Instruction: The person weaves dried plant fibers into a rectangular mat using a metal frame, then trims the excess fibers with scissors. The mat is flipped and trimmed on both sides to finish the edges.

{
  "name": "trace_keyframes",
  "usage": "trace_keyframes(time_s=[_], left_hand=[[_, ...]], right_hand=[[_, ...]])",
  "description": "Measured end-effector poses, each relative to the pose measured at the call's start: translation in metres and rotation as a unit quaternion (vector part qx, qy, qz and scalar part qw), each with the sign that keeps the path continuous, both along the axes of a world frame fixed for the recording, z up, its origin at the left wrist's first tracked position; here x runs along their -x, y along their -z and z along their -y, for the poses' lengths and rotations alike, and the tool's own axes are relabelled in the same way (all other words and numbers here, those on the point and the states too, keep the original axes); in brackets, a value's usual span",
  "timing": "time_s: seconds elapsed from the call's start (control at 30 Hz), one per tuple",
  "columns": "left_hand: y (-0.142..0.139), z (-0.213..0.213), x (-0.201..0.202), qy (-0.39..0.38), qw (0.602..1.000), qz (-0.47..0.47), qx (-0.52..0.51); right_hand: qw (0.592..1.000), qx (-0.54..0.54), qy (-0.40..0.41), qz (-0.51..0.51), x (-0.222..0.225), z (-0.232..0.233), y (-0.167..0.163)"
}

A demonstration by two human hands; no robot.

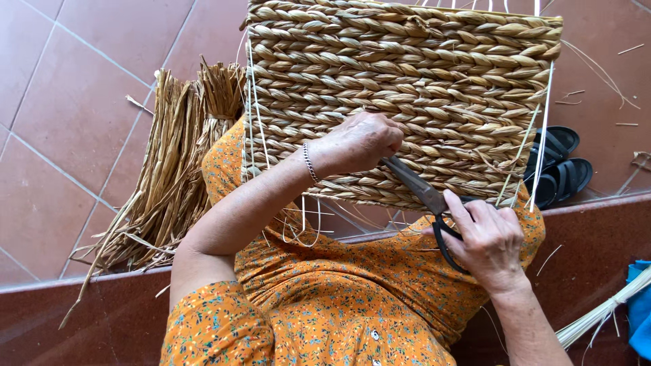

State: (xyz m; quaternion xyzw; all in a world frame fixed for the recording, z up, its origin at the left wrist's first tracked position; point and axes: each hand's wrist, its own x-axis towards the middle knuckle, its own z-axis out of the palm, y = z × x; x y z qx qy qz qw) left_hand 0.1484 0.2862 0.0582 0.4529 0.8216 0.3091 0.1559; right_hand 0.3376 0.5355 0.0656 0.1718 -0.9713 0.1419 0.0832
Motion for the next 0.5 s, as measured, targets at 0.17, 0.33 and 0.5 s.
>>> trace_keyframes(time_s=[0.17, 0.33, 0.5], left_hand=[[0.001, -0.002, 0.002, 0.003, 1.0, 0.024, 0.017], [0.006, 0.003, 0.006, -0.011, 0.999, 0.048, 0.003], [0.006, 0.015, 0.011, -0.039, 0.993, 0.089, -0.07]], right_hand=[[0.996, -0.084, -0.034, 0.01, 0.011, 0.0, -0.001], [0.994, -0.083, -0.067, -0.013, 0.017, -0.004, 0.005], [0.995, -0.067, -0.075, -0.014, 0.02, -0.003, 0.009]])
